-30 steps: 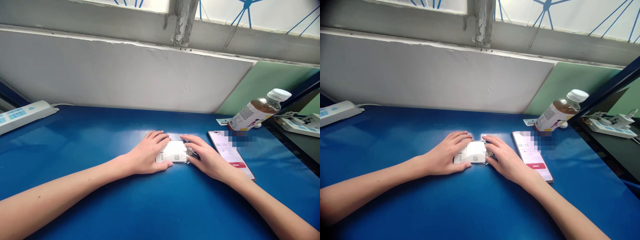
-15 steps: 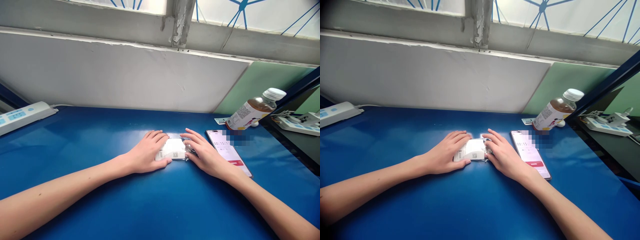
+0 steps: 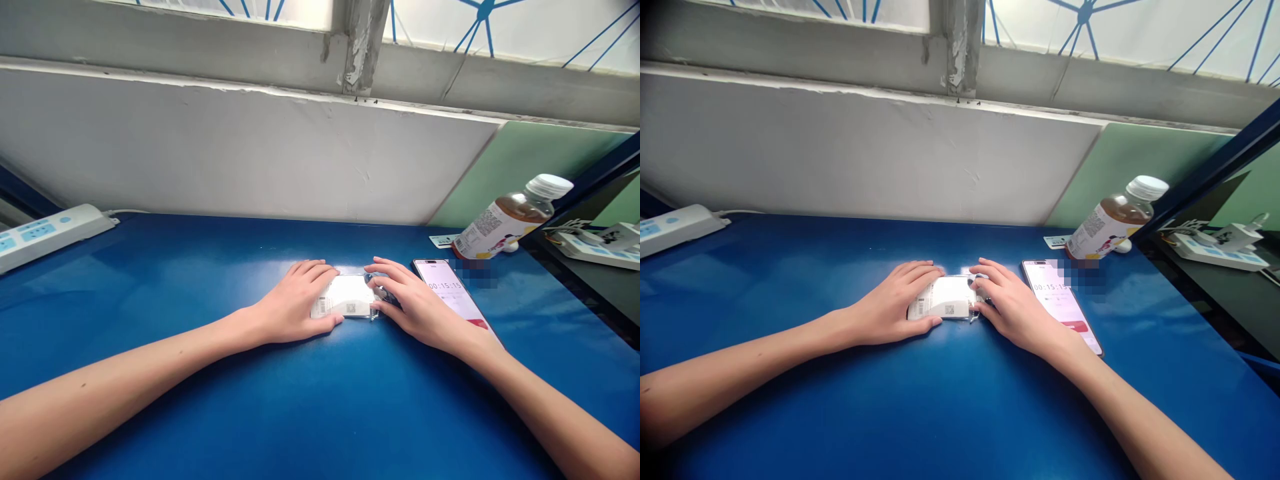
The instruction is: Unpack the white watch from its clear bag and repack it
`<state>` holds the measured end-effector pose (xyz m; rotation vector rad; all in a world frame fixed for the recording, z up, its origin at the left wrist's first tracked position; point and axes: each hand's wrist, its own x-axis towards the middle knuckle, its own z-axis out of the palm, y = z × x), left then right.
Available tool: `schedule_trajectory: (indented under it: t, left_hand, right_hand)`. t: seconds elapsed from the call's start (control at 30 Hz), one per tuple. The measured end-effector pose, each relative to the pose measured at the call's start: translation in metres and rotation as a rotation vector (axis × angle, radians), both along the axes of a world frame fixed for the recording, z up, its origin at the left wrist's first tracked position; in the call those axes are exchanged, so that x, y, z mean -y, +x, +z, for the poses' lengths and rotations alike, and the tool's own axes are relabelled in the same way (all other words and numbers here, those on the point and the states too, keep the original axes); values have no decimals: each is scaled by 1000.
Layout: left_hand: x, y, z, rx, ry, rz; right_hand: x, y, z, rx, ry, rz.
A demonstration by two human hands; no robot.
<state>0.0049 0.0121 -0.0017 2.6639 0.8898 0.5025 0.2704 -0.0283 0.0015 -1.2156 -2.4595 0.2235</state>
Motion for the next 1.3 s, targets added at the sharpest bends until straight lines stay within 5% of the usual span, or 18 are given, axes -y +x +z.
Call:
schedule_trajectory:
  t: [0.9,1.3]
  left_hand:
    - [1,-1,-3,-24,40,-16]
    - [1,-1,-3,-25,59,-25]
  right_hand:
    - [2,21,28,120,-166,-81]
    - [3,0,5,99,-50,-143]
